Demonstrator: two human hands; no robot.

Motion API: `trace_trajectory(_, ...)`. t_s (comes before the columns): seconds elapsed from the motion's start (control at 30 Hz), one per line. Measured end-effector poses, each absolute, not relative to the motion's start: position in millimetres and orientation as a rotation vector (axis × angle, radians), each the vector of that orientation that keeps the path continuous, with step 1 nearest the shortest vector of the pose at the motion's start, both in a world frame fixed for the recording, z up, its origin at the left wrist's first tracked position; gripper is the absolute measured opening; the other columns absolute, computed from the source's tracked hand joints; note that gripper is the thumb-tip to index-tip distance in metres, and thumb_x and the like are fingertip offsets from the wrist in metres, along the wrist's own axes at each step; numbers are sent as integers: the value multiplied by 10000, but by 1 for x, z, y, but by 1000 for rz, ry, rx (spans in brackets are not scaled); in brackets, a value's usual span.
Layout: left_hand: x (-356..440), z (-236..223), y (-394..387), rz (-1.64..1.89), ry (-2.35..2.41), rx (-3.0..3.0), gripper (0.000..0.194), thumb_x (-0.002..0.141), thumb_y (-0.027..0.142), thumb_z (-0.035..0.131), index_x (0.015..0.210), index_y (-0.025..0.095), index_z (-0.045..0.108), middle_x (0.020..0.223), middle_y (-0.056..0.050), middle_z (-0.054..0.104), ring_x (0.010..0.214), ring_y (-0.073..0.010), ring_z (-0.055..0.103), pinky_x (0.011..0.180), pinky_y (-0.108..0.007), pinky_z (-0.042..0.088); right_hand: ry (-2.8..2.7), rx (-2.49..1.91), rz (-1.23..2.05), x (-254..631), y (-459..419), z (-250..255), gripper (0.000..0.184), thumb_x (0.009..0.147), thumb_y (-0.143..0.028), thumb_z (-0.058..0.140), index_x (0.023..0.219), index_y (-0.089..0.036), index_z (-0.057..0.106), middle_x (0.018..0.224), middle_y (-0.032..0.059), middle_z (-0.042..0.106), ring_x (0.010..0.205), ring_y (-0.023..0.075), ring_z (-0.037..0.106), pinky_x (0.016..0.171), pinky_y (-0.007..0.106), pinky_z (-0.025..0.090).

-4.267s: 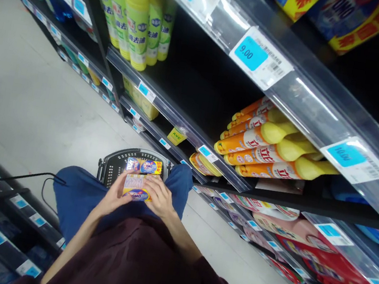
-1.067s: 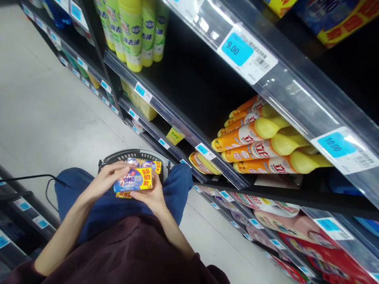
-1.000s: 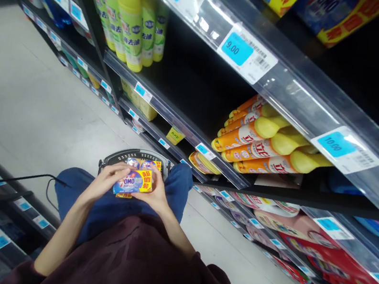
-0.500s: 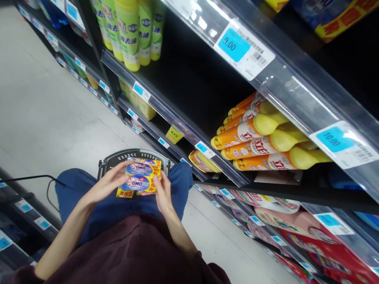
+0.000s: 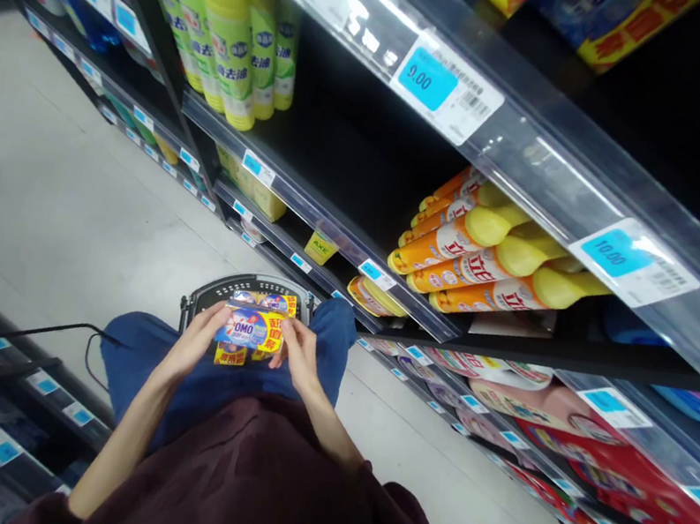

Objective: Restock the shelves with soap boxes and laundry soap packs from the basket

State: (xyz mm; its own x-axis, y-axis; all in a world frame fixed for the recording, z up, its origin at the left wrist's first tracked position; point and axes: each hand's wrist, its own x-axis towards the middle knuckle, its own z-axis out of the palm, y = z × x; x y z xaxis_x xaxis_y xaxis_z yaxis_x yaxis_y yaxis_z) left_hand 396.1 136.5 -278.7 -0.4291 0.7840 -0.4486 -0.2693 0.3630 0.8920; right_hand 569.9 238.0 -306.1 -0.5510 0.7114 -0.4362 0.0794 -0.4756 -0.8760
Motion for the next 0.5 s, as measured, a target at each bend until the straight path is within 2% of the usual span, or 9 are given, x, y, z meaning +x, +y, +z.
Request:
trace_trajectory(0.1, 396, -282, 136, 1272, 1614, 478, 567, 892, 624, 561, 1159, 137, 679, 969, -88, 757, 949, -285, 700, 772, -341, 576, -1302, -1169, 2067, 571, 238, -306, 473, 874, -631, 641, 941, -164, 680, 470, -40, 567, 300, 122, 498, 328, 224, 389)
trace_trajectory(0.27, 396, -281, 136, 1301, 1562, 502, 653, 846, 622, 633, 1252, 112, 619, 1213, -149, 729, 1140, -328, 669, 986, -411, 530, -1347, -1177, 2011, 571, 239, -305, 467, 886, -632, 626, 912, -171, 693, 485, -42, 556, 333, 108, 493, 324, 209, 366)
trace_trajectory(0.37, 397, -275, 136, 1334, 1432, 487, 709, 811, 592, 702, 1312, 112, 560, 1298, -177, 693, 1185, -338, 661, 1007, -427, 533, -1395, -1169, 1995, 571, 241, -302, 465, 876, -644, 631, 920, -186, 703, 512, -39, 559, 374, 114, 501, 344, 220, 391)
trace_trajectory(0.5, 399, -270, 133, 1379, 1418, 440, 761, 790, 591, 733, 1353, 122, 528, 1331, -185, 674, 1201, -348, 660, 1024, -451, 537, -1508, -1102, 1978, 571, 249, -291, 446, 858, -657, 646, 918, -220, 712, 628, -8, 623, 491, 149, 563, 448, 266, 473)
